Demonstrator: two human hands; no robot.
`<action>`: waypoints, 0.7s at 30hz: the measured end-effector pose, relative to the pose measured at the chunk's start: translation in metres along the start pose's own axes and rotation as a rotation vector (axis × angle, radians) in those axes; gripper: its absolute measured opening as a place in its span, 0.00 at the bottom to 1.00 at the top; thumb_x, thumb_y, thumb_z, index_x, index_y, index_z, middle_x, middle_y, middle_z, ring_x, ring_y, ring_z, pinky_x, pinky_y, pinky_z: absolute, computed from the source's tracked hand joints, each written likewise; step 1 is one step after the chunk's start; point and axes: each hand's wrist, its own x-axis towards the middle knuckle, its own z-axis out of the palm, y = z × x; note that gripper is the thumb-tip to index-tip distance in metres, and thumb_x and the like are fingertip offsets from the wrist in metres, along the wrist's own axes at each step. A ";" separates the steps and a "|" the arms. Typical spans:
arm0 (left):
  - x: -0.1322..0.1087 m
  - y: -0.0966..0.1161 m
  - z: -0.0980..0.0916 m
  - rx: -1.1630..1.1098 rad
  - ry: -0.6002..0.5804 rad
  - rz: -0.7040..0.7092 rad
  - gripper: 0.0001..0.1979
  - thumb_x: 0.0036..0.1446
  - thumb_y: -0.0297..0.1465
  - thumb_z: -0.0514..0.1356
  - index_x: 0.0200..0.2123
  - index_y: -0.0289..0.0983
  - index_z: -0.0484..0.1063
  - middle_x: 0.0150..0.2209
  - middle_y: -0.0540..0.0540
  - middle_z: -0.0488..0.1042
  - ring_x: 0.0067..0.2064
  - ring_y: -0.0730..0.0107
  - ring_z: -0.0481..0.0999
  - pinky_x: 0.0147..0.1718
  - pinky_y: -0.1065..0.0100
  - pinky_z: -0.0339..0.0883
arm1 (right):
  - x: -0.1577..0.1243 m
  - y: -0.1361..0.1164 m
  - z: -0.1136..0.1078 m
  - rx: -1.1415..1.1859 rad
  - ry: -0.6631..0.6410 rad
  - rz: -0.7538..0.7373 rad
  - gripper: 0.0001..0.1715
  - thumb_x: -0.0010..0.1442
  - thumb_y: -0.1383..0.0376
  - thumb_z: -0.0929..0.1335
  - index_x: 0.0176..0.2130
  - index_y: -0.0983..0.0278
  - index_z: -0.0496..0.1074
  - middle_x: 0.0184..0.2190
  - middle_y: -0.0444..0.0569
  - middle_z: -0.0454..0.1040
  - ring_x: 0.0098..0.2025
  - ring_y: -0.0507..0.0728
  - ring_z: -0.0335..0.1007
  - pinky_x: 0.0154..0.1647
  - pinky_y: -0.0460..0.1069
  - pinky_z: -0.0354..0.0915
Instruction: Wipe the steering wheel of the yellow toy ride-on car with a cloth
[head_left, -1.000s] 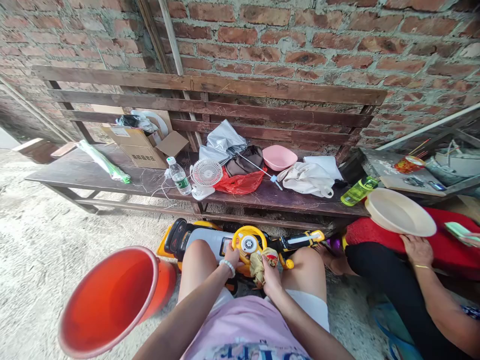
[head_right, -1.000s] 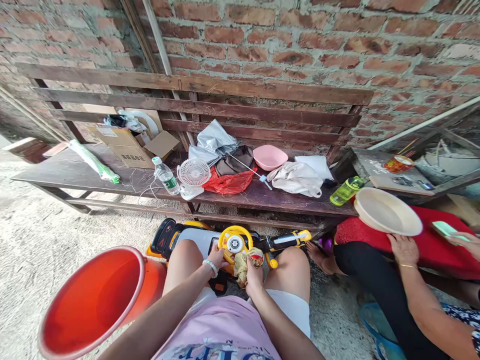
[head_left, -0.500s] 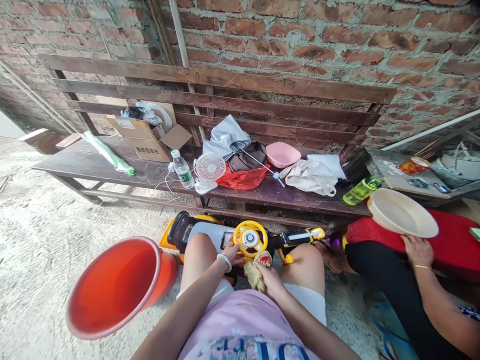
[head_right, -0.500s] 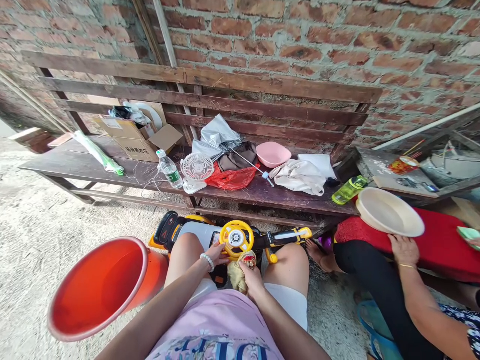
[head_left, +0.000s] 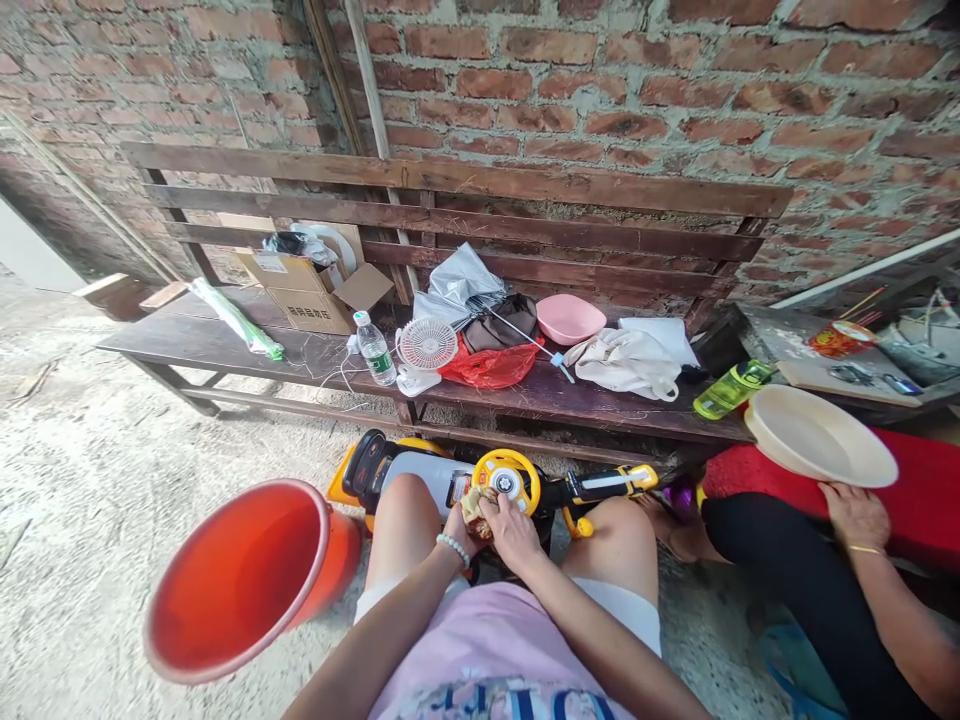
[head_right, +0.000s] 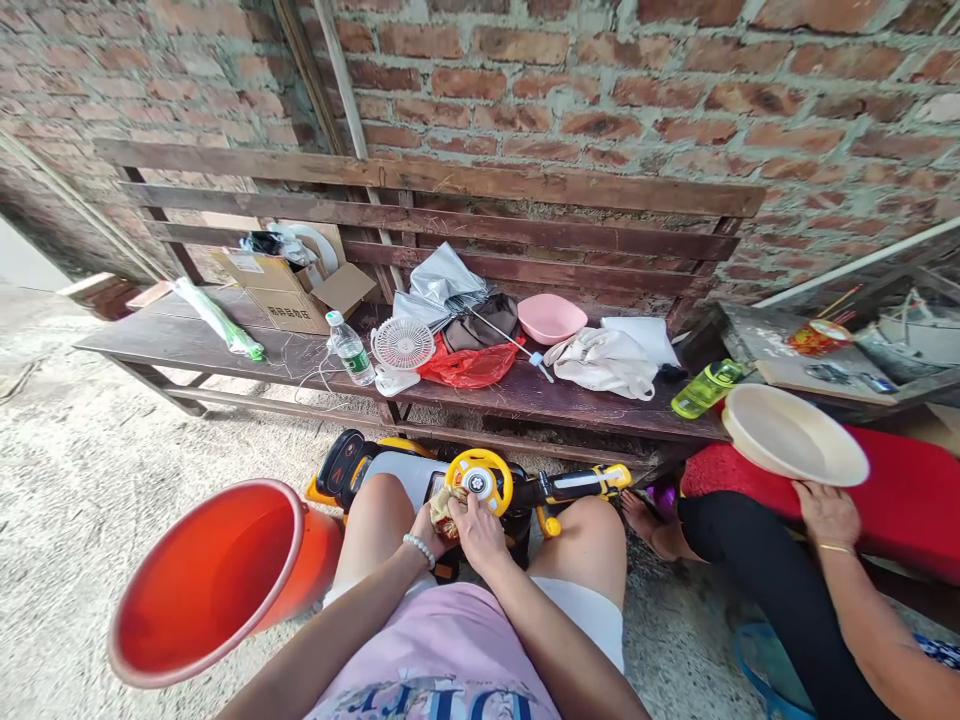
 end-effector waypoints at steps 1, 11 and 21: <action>0.000 0.000 0.001 -0.009 0.012 -0.003 0.18 0.65 0.40 0.53 0.48 0.35 0.76 0.41 0.39 0.85 0.51 0.55 0.83 0.52 0.58 0.78 | -0.002 0.003 0.000 -0.001 -0.009 -0.014 0.32 0.67 0.73 0.61 0.66 0.54 0.67 0.57 0.57 0.72 0.54 0.63 0.74 0.51 0.52 0.70; 0.023 -0.001 0.004 0.482 0.193 0.053 0.13 0.70 0.34 0.54 0.55 0.39 0.68 0.36 0.46 0.79 0.42 0.61 0.82 0.45 0.62 0.76 | -0.042 0.074 -0.018 0.034 -0.030 0.216 0.36 0.58 0.73 0.69 0.63 0.55 0.67 0.54 0.53 0.71 0.49 0.61 0.77 0.46 0.49 0.66; 0.037 0.000 0.004 0.675 0.304 0.217 0.16 0.66 0.32 0.64 0.55 0.37 0.68 0.43 0.43 0.78 0.44 0.61 0.80 0.45 0.61 0.75 | -0.004 0.039 -0.036 0.048 0.167 0.201 0.35 0.63 0.61 0.70 0.67 0.58 0.66 0.66 0.59 0.64 0.62 0.69 0.64 0.61 0.57 0.64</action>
